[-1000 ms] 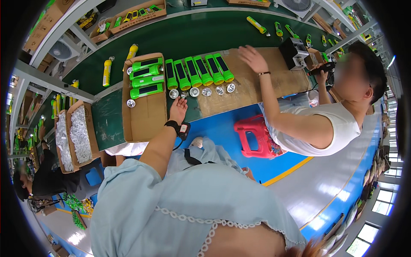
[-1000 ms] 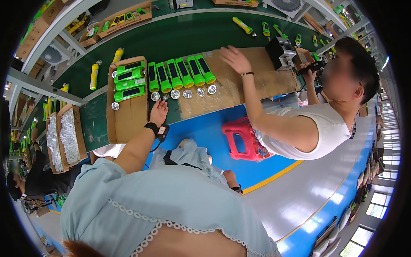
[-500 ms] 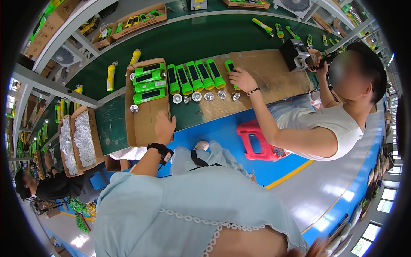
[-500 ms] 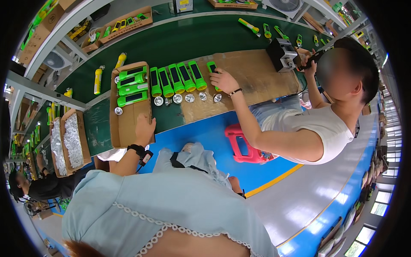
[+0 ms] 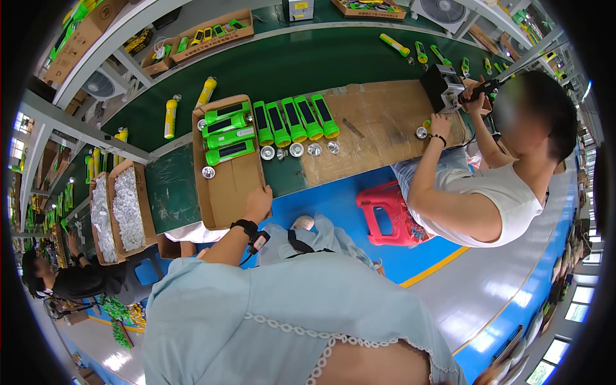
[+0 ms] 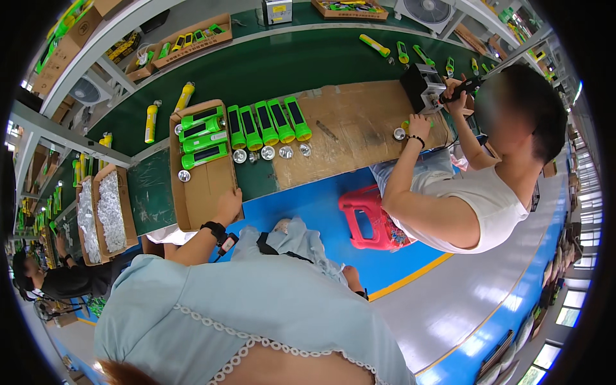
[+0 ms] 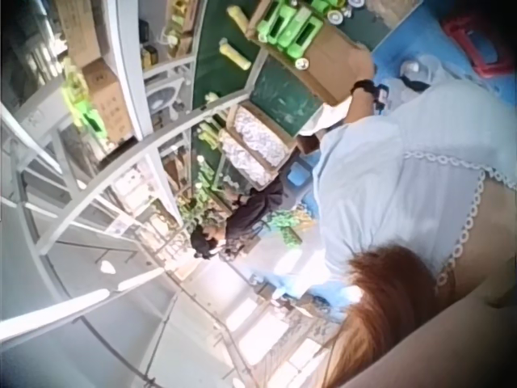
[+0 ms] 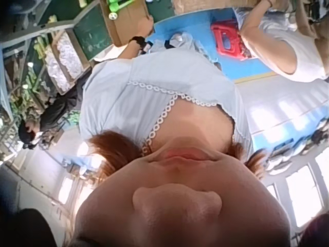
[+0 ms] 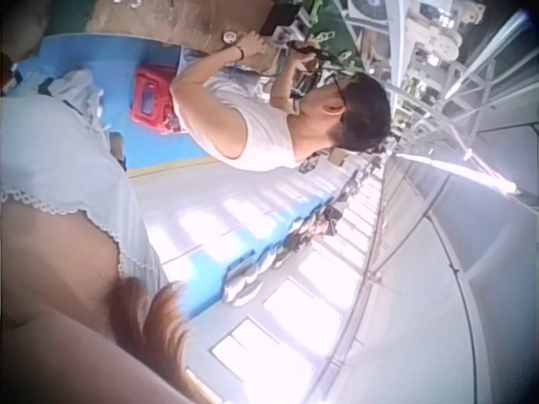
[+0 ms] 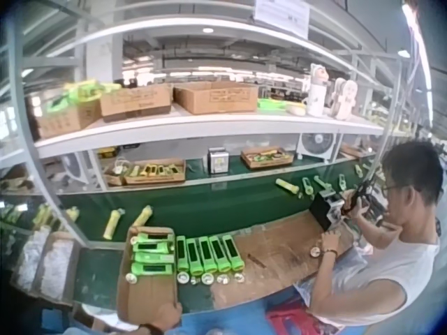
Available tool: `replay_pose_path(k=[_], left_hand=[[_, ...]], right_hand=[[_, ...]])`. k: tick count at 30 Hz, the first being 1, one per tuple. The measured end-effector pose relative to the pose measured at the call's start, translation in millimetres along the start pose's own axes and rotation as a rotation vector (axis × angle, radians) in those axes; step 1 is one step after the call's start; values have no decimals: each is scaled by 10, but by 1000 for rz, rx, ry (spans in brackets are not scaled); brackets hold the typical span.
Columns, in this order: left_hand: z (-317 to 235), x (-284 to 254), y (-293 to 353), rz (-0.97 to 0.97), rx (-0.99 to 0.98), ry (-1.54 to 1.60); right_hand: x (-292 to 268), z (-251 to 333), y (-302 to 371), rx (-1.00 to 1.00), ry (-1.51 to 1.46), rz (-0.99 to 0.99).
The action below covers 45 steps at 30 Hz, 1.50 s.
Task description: Assembling and testing flashlight components on a production line.
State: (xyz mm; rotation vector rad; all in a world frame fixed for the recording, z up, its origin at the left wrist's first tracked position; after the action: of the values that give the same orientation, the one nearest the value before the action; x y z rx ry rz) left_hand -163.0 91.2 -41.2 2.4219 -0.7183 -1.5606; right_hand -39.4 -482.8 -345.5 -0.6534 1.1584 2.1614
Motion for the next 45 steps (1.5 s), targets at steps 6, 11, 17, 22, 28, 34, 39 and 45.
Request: replay_pose_path(k=[6, 11, 17, 22, 28, 34, 39, 45], left_hand=[[-25, 72, 111, 41, -7, 5], [-57, 78, 154, 80, -18, 38], [-522, -327, -36, 157, 155, 863], [-1772, -1297, 844, 628, 277, 1353], [-2074, -1554, 1257, 927, 424, 1529], [-1923, -1395, 1168, 892, 289, 1549], [-1840, -1270, 999, 816, 214, 1565], [-1196, -725, 203, 564, -35, 1561]], right_hand=[[-139, 306, 53, -27, -92, 65], [-153, 213, 43, -44, -60, 51], [-114, 104, -7, -79, -35, 44], [-200, 282, 18, -81, -15, 39], [-325, 348, 65, -77, -25, 38], [-343, 325, 73, -74, -36, 45], [-349, 365, 55, -74, -45, 47], [-371, 477, -55, -90, -43, 75]])
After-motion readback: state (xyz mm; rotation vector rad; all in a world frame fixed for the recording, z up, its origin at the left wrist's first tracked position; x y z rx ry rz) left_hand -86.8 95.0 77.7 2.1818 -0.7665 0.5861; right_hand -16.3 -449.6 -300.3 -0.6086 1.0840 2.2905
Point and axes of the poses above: each hand's wrist, its own y-axis away from the middle knuckle, its own x-axis out of the palm, z = x × y, the point moved 7 cm from there along -y, towards the middle knuckle, and after that the axes turned 10 degrees about -x, right-handed, at the moved point
